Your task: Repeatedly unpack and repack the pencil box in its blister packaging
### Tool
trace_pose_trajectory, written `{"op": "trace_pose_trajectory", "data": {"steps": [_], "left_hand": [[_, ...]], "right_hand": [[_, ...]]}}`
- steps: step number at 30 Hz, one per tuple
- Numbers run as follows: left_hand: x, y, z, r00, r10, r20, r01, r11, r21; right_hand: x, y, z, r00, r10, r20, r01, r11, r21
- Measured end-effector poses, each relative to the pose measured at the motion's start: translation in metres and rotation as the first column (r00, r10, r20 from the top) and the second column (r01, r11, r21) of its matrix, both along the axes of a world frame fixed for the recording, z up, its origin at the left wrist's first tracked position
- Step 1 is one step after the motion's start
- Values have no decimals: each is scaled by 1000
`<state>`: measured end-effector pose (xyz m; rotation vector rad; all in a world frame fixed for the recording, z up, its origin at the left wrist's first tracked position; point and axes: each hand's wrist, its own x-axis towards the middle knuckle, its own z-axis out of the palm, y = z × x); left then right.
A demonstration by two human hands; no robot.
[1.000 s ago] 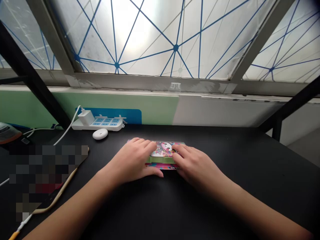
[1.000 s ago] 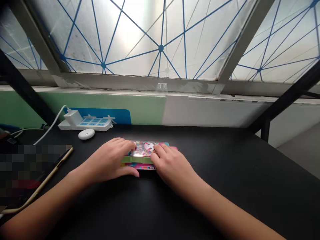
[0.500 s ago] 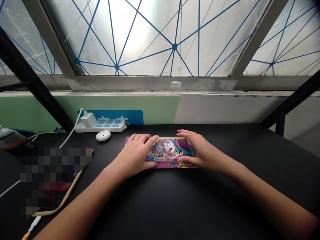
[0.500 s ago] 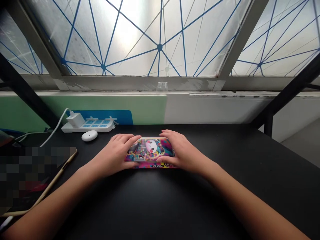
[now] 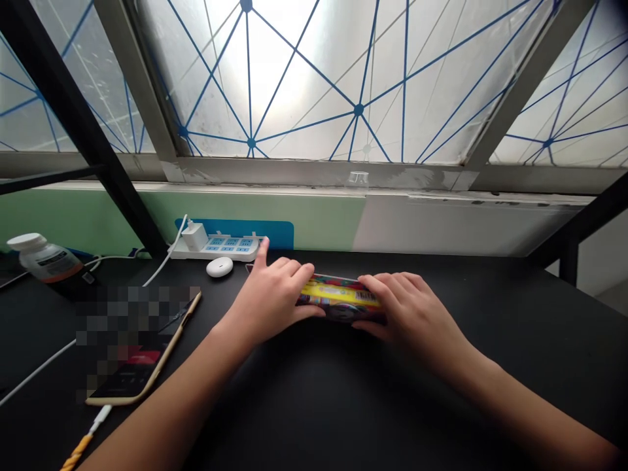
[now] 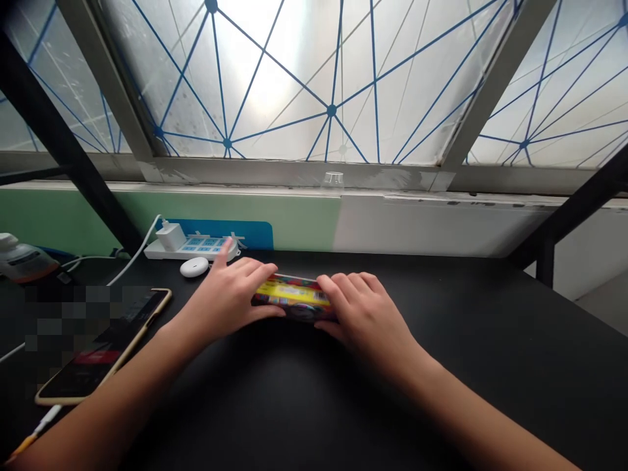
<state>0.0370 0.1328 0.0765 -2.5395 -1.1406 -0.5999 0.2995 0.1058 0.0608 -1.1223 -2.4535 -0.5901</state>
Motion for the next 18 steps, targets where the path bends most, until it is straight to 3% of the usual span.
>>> {"op": "trace_pose_trajectory", "data": {"steps": [5,12,18], "left_hand": [[11,-10,-1,988,-57,-141,37,989,-144],[9,-6,-7,987,-121,-104,91,962,-258],[-3,9,-27,998,18,-54,-36,933,-358]], "right_hand": [[-11,-9,-7,996,-19,88,20,1000,-14],[-14,-5,-20,998,63,31,-57,982,-183],[-17,6,-30,995,96,32,-85,966,-245]]}}
